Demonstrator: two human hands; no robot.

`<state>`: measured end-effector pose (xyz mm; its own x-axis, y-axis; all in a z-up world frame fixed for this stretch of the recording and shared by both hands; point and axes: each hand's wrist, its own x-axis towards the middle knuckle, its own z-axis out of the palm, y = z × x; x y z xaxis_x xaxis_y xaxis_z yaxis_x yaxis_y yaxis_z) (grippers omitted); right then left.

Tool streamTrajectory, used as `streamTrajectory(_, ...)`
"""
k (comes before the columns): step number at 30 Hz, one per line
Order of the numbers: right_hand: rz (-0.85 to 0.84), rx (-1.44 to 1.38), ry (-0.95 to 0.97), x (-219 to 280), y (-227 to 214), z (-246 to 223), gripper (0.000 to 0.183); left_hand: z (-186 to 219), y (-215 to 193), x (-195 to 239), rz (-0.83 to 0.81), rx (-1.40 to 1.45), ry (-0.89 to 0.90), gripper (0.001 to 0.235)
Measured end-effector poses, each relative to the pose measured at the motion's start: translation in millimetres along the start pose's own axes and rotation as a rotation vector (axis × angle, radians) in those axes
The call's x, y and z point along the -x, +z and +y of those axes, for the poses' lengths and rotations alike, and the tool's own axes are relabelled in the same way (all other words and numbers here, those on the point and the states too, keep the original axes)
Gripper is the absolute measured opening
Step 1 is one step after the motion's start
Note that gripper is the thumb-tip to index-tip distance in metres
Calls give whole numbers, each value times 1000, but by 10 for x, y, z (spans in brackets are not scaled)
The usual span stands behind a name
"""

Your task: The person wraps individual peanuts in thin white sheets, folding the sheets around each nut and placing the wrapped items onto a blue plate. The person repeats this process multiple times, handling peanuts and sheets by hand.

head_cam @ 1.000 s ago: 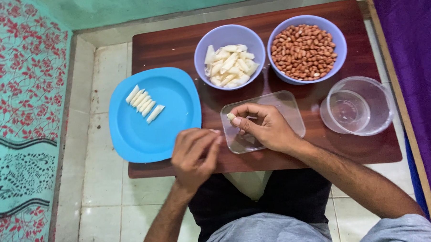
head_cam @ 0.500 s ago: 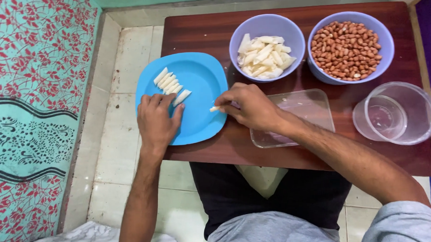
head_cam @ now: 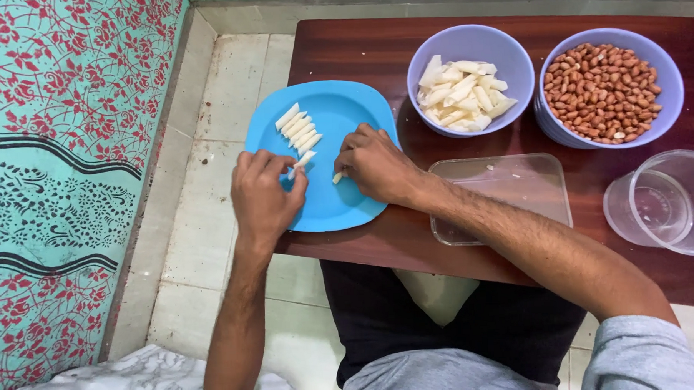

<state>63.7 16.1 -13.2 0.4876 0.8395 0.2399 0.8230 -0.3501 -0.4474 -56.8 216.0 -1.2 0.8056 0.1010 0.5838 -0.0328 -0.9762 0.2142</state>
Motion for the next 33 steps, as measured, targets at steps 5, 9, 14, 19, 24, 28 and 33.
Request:
streamTrajectory(5, 46, -21, -21, -173, 54, -34, 2, -95, -262, 86, 40, 52, -64, 7)
streamTrajectory(9, 152, 22, -69, -299, 248, 36, 4, -124, -371, 155, 80, 72, -71, 6)
streamTrajectory(14, 212, 162, -106, -433, 326, 11, 4, -76, -460, 160, 72, 84, -92, 6)
streamTrajectory(19, 227, 231, -111, -510, 396, 16, 3, -52, -485, 143, 71, 92, -93, 6)
streamTrajectory(24, 253, 278, -113, -497, 442, 32, 6, -30, -474, 162, 100, 123, -65, 7)
streamTrajectory(28, 256, 277, -101, -503, 500, 72, 6, -29, -433, 181, 112, 123, -61, 8)
streamTrajectory(33, 245, 216, -87, -488, 457, 45, 6, 14, -424, 160, 130, 141, -39, 7)
